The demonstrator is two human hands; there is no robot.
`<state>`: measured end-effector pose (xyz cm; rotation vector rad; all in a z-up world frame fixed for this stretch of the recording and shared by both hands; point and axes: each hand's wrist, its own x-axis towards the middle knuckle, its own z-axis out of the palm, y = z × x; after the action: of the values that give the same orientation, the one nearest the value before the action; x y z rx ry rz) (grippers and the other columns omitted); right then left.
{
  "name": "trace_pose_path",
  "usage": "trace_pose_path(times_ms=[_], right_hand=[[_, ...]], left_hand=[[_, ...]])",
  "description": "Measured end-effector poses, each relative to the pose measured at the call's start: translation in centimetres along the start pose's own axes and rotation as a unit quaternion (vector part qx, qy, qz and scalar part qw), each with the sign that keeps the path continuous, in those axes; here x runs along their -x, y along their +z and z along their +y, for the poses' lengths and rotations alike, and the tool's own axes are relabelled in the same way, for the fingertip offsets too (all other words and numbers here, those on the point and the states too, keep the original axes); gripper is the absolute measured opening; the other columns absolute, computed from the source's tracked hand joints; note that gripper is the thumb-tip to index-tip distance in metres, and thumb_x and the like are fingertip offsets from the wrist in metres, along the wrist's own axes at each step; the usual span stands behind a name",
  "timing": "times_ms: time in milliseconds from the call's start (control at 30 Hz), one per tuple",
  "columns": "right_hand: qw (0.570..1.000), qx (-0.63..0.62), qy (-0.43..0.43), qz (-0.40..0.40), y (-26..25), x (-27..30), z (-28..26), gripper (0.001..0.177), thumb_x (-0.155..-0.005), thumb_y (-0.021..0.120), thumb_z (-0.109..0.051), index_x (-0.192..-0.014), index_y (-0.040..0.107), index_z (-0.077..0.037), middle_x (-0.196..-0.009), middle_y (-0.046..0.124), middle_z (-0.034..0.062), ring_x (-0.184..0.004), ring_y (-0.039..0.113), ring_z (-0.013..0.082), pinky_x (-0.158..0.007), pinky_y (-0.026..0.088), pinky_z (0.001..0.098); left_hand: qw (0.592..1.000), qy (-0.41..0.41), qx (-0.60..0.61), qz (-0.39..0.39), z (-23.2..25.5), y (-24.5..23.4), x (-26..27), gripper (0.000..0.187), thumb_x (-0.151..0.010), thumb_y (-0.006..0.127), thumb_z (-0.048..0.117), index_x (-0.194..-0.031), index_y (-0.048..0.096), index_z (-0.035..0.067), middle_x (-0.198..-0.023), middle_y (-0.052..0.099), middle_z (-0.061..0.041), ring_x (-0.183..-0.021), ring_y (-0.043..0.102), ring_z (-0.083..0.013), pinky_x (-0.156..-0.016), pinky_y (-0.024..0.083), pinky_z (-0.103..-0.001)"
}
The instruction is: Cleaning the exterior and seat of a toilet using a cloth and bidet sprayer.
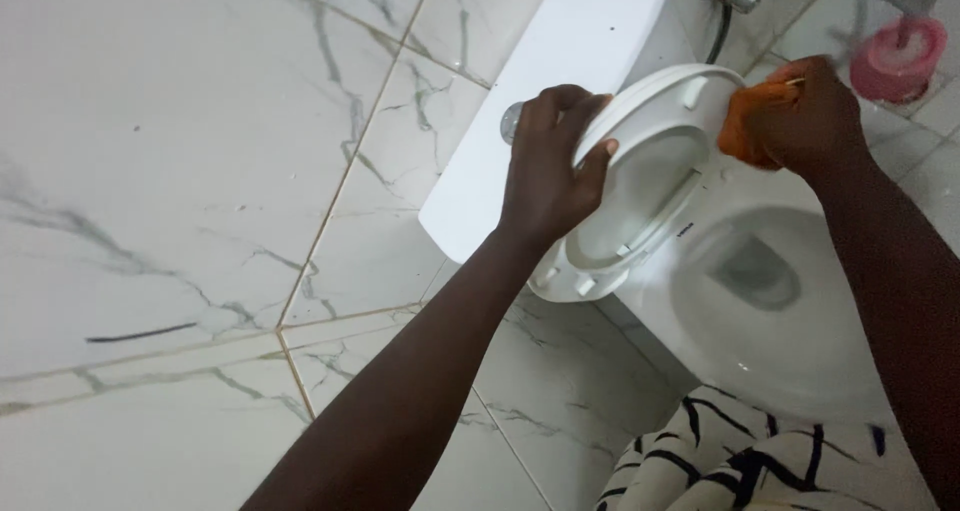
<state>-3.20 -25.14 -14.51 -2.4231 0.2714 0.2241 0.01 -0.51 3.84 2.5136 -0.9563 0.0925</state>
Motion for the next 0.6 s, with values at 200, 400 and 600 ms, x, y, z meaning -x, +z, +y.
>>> trace_pose_path(times_ms=[200, 400, 600], right_hand=[[0.937, -0.311, -0.008, 0.161, 4.9, -0.2, 1.8, 0.074, -0.087, 0.085, -0.012, -0.143, 0.038, -0.001, -0.125, 0.059, 0.0258, -0.105, 0.068, 0.0309, -0.079, 0.063, 0.0433], [0.857, -0.483, -0.001, 0.179, 3.0, 3.5, -5.1, 0.051, -0.090, 0.074, -0.006, -0.136, 0.053, 0.001, -0.128, 0.066, 0.0186, -0.111, 0.073, 0.0270, -0.090, 0.065, 0.0383], [0.734, -0.670, 0.088, 0.075, -0.8, 9.2, -12.8, 0.049, -0.091, 0.067, -0.013, -0.136, 0.053, -0.002, -0.119, 0.068, 0.0152, -0.096, 0.076, 0.0241, -0.077, 0.069, 0.0372]], left_hand=[[1.000, -0.003, 0.013, -0.002, 0.4, -0.2, 0.1, 0.043, -0.094, 0.070, 0.020, -0.133, 0.065, 0.004, -0.126, 0.058, -0.014, -0.115, 0.055, -0.0299, -0.102, 0.048, -0.045], [1.000, 0.011, 0.012, 0.026, 0.3, -0.2, 0.2, 0.042, -0.091, 0.069, 0.026, -0.125, 0.070, 0.002, -0.121, 0.059, -0.015, -0.113, 0.056, -0.0300, -0.100, 0.047, -0.045], [0.997, -0.010, 0.050, 0.057, -0.7, 0.5, 0.5, 0.037, -0.103, 0.062, 0.037, -0.121, 0.074, 0.007, -0.121, 0.061, -0.011, -0.114, 0.058, -0.0292, -0.103, 0.046, -0.044]])
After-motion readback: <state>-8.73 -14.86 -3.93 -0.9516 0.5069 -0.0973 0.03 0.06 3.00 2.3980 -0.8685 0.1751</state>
